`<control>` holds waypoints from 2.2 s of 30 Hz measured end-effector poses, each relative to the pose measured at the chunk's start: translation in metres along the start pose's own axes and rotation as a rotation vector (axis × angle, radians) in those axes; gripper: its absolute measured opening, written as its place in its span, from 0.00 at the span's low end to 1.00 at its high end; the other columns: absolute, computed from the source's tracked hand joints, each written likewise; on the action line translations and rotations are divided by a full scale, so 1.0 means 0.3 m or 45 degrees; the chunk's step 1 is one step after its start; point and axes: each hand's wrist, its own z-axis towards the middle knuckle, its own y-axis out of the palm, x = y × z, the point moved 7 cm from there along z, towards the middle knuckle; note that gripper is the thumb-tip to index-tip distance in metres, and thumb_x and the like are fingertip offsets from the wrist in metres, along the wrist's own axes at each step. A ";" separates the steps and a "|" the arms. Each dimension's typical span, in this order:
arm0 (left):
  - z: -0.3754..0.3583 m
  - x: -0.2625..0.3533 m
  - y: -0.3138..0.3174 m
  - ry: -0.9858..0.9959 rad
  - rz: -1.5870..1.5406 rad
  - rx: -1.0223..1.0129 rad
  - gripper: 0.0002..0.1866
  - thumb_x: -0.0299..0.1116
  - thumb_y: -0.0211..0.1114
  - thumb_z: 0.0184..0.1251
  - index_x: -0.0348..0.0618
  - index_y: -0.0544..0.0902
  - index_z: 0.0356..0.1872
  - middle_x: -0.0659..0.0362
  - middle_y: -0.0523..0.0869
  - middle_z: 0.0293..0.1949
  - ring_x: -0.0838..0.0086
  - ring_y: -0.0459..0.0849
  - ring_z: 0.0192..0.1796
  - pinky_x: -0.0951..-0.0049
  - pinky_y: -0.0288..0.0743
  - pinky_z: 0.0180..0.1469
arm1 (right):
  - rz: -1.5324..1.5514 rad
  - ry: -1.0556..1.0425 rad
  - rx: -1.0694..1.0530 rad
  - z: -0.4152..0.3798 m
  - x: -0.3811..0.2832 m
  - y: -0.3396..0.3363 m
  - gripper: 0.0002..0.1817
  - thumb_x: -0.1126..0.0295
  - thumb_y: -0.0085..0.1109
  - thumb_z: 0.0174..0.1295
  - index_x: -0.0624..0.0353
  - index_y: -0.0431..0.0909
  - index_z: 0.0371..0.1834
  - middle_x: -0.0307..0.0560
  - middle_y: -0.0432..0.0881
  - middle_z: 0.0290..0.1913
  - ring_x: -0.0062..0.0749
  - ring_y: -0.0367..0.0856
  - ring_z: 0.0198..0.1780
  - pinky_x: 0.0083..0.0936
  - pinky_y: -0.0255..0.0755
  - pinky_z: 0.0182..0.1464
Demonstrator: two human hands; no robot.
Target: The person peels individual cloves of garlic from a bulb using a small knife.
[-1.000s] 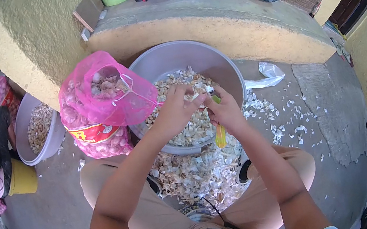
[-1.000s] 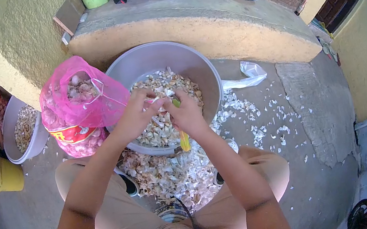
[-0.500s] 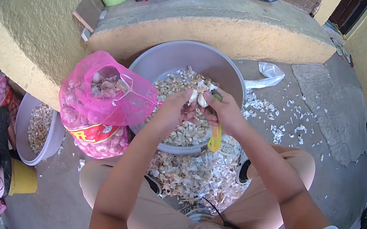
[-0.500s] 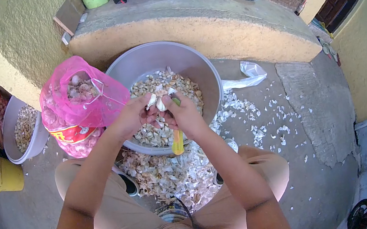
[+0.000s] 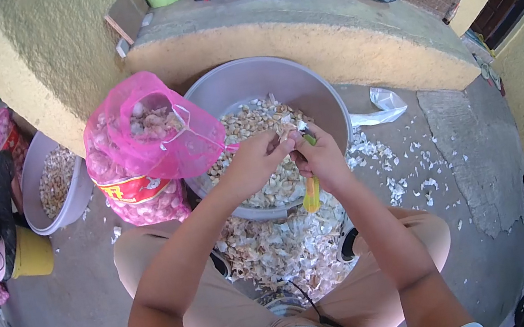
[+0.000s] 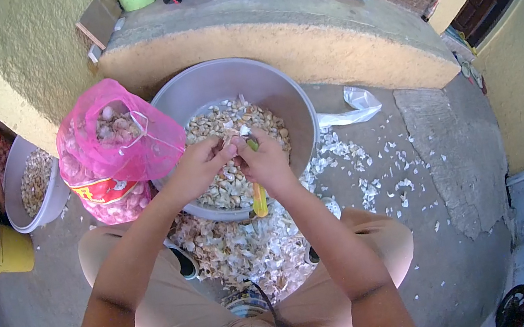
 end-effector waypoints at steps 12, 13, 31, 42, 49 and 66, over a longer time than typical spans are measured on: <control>-0.020 0.031 -0.002 -0.030 -0.152 0.000 0.21 0.47 0.52 0.62 0.34 0.75 0.33 0.61 0.74 0.19 0.80 0.72 0.20 0.78 0.66 0.23 | 0.047 -0.006 0.033 -0.011 0.008 0.013 0.09 0.65 0.52 0.60 0.56 0.68 0.38 0.38 0.69 0.21 0.12 0.56 0.13 0.12 0.49 0.14; -0.018 0.027 -0.001 -0.109 -0.299 -0.043 0.21 0.48 0.53 0.62 0.34 0.75 0.33 0.59 0.75 0.20 0.78 0.72 0.20 0.77 0.67 0.24 | 0.083 0.001 0.019 -0.013 0.011 0.015 0.08 0.65 0.52 0.60 0.56 0.69 0.38 0.38 0.69 0.21 0.12 0.56 0.13 0.12 0.49 0.14; -0.025 -0.023 0.041 -0.197 -0.937 -0.327 0.18 0.46 0.46 0.66 0.41 0.70 0.28 0.65 0.66 0.21 0.82 0.65 0.19 0.69 0.77 0.31 | 0.151 -0.066 -0.034 -0.032 -0.024 0.023 0.13 0.61 0.51 0.60 0.62 0.69 0.35 0.42 0.72 0.19 0.17 0.62 0.12 0.14 0.53 0.13; -0.019 0.011 0.012 -0.256 -1.318 -0.481 0.17 0.45 0.45 0.65 0.43 0.69 0.22 0.68 0.62 0.15 0.83 0.64 0.16 0.65 0.78 0.30 | 0.535 0.196 -0.339 -0.034 -0.018 0.044 0.13 0.60 0.45 0.63 0.59 0.69 0.33 0.37 0.69 0.20 0.10 0.53 0.11 0.11 0.50 0.13; 0.044 -0.115 -0.140 0.187 -0.113 0.577 0.17 0.44 0.52 0.62 0.36 0.72 0.35 0.61 0.73 0.22 0.73 0.75 0.26 0.68 0.75 0.36 | 0.565 0.169 -0.226 -0.009 -0.021 -0.021 0.10 0.62 0.47 0.62 0.57 0.65 0.36 0.40 0.69 0.21 0.13 0.55 0.12 0.12 0.51 0.14; -0.004 -0.031 -0.002 -0.134 -0.637 -0.016 0.15 0.40 0.54 0.63 0.38 0.69 0.39 0.61 0.76 0.27 0.78 0.77 0.27 0.77 0.76 0.28 | 0.065 -0.009 -0.053 -0.025 -0.004 0.023 0.17 0.61 0.56 0.57 0.59 0.64 0.42 0.40 0.68 0.20 0.15 0.58 0.14 0.13 0.52 0.15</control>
